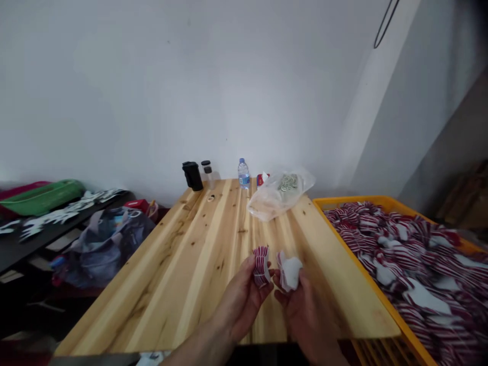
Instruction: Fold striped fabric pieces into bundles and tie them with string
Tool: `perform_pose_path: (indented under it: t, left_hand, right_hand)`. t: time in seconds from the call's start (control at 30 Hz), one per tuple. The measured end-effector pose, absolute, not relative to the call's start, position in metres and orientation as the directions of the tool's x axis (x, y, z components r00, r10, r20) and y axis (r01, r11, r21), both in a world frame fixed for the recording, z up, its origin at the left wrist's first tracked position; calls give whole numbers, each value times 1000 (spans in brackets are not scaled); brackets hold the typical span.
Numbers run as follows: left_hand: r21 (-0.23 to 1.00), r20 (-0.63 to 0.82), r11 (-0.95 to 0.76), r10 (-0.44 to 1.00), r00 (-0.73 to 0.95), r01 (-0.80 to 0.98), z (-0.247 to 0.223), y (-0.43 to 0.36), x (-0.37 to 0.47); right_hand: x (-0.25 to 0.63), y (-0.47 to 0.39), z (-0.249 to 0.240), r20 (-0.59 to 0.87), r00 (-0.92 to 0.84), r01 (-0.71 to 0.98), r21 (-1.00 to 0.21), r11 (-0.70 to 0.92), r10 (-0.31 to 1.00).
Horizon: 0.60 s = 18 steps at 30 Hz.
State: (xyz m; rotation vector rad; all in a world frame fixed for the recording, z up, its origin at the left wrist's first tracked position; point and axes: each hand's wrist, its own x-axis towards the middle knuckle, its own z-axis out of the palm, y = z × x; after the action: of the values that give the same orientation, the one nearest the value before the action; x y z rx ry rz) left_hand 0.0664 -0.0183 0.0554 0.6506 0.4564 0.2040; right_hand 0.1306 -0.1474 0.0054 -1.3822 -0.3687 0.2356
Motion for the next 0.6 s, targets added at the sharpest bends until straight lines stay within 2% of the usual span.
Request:
perform_pose_path:
  t: [0.07,0.13,0.2,0.3,0.37,0.4,0.5,0.6]
  left_hand:
    - [679,-302,733,341,890,-51,55,-32,57]
    - [760,-252,647,381,890,-61,53,-43,50]
    - [849,-190,523,434,881,-74,50,-52,45]
    - [924,-151,379,497,854,-57,42,-66,41]
    - [929,-152,366,525,838,-61,37,-76,40]
    - [920,-141,384,525,839,-86,34,-81,40]
    - [852,-98,496,468,878,-169,31,-99,40]
    - [797,-117,577,433,894,-175,29,-115,39]
  right_hand:
    - [121,-150,12,-6,862,-189,-931,311,508]
    - [111,-157,19,-89,780,-417,-812,409,619]
    - [104,-165,22,-105,769,-465,-769,439,630]
    - [98,-171,18,-58,901,-248,-882,401,429]
    - [95,-171,12,32,968,-58,-936,347,249]
    - [93,-171,8,82,976,14,-948,317,203]
    - [84,-175,0,177,953,125,-969,211,246]
    - [74,-184,-4,237,929,216,-971,105,284]
